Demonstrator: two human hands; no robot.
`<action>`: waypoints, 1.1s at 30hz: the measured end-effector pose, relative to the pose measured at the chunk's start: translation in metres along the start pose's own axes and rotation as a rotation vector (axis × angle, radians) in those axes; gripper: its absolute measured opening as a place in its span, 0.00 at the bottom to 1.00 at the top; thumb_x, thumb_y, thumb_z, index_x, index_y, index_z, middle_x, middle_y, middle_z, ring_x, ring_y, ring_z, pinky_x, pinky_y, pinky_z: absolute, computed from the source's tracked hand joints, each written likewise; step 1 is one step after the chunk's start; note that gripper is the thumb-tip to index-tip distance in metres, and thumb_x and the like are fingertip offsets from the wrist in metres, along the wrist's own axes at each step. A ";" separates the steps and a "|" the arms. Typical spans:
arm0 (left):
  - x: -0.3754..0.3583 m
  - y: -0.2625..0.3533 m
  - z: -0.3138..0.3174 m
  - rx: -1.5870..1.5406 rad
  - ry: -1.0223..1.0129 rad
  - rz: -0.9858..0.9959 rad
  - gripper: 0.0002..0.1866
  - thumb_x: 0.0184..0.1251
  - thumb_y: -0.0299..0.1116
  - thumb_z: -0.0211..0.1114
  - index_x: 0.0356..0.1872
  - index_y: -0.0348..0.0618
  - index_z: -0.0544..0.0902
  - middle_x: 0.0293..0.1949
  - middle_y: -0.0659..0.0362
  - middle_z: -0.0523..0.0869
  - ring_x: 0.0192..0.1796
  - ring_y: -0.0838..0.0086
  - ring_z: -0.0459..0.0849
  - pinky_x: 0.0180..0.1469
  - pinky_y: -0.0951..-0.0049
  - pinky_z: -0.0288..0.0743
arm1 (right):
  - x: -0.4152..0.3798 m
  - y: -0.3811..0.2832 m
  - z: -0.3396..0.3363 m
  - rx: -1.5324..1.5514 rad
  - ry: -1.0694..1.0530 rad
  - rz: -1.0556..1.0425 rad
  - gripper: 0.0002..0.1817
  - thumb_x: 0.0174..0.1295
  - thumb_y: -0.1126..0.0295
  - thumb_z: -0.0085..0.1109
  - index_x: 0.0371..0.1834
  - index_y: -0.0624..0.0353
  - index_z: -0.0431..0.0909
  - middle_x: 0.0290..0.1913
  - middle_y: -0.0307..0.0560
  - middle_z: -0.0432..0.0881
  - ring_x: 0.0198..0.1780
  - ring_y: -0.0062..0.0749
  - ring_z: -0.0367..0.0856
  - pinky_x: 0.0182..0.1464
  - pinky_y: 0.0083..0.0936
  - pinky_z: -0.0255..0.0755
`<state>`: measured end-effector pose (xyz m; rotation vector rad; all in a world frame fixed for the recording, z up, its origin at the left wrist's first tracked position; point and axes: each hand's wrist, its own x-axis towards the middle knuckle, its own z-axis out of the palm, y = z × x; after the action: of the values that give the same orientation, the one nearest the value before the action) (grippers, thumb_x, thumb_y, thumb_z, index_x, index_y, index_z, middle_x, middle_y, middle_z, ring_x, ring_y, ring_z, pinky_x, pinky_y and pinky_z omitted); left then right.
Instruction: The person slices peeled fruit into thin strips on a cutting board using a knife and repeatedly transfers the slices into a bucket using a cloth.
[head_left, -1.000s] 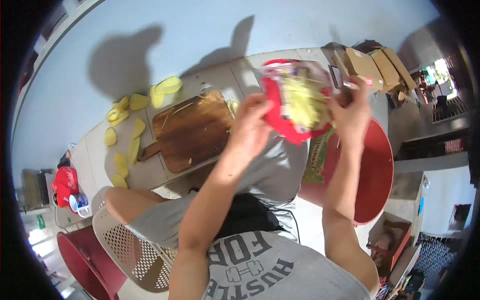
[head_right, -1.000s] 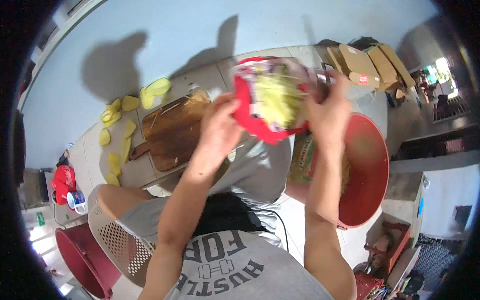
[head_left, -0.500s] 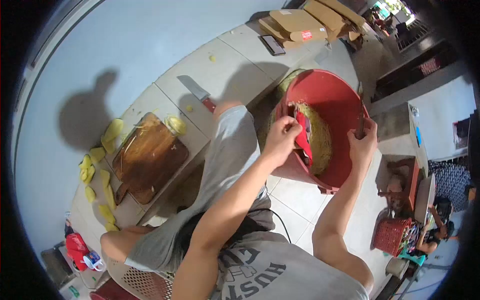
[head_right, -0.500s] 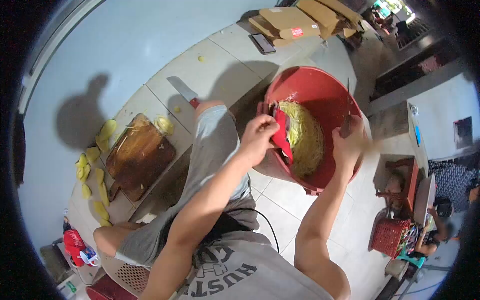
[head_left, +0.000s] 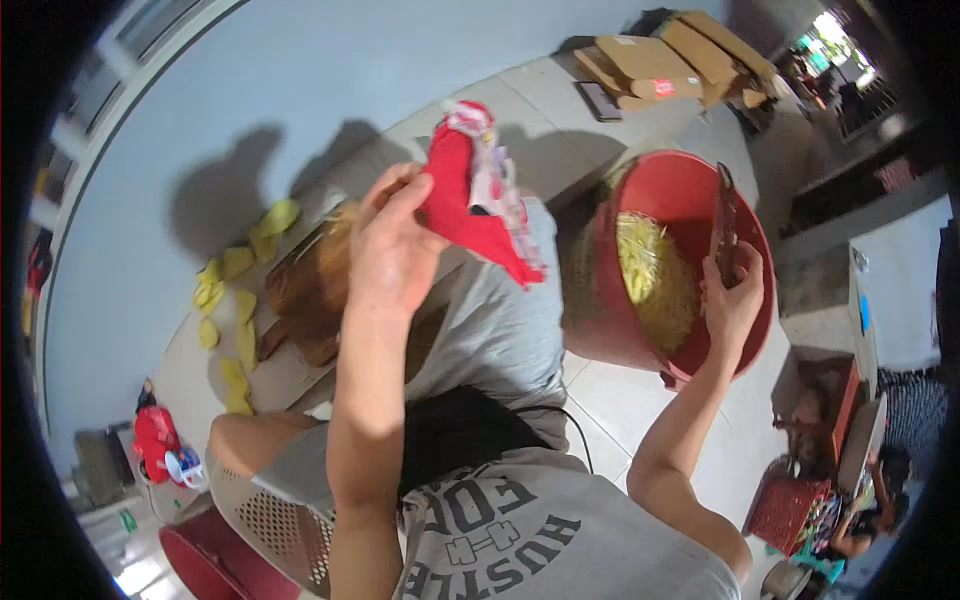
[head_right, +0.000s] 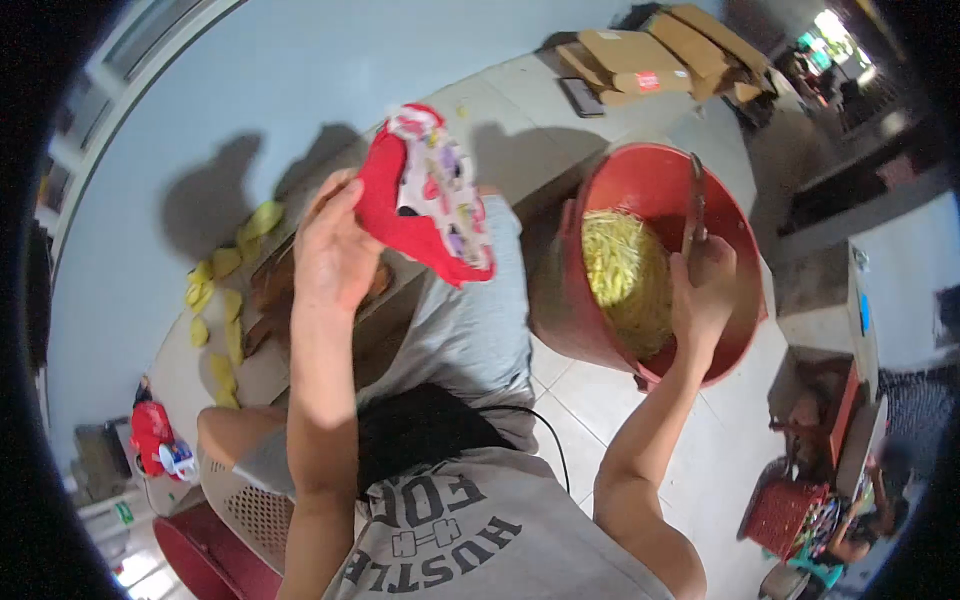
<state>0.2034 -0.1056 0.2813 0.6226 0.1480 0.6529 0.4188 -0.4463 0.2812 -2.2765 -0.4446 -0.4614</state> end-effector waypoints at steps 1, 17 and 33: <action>-0.008 0.017 -0.011 0.014 0.020 0.027 0.09 0.73 0.27 0.62 0.51 0.42 0.82 0.51 0.54 0.88 0.55 0.64 0.87 0.59 0.54 0.81 | -0.003 -0.009 0.002 0.002 -0.018 -0.021 0.22 0.61 0.68 0.67 0.57 0.64 0.76 0.45 0.52 0.83 0.46 0.39 0.82 0.49 0.33 0.74; -0.117 0.082 -0.215 0.145 0.649 0.214 0.11 0.76 0.35 0.59 0.52 0.43 0.79 0.54 0.57 0.86 0.57 0.63 0.85 0.58 0.54 0.80 | -0.042 -0.149 0.096 0.433 -0.457 -0.068 0.23 0.64 0.73 0.69 0.60 0.68 0.75 0.38 0.44 0.83 0.34 0.22 0.79 0.38 0.20 0.73; -0.173 0.152 -0.313 1.219 1.255 -0.183 0.14 0.68 0.39 0.69 0.41 0.38 0.85 0.38 0.58 0.89 0.50 0.70 0.87 0.49 0.68 0.82 | -0.201 -0.215 0.308 0.421 -1.134 -0.556 0.22 0.69 0.68 0.61 0.63 0.65 0.70 0.41 0.66 0.86 0.42 0.63 0.85 0.44 0.52 0.78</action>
<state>-0.1126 0.0380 0.1068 1.2457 1.8517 0.6488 0.2058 -0.1135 0.1221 -1.7678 -1.5690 0.6865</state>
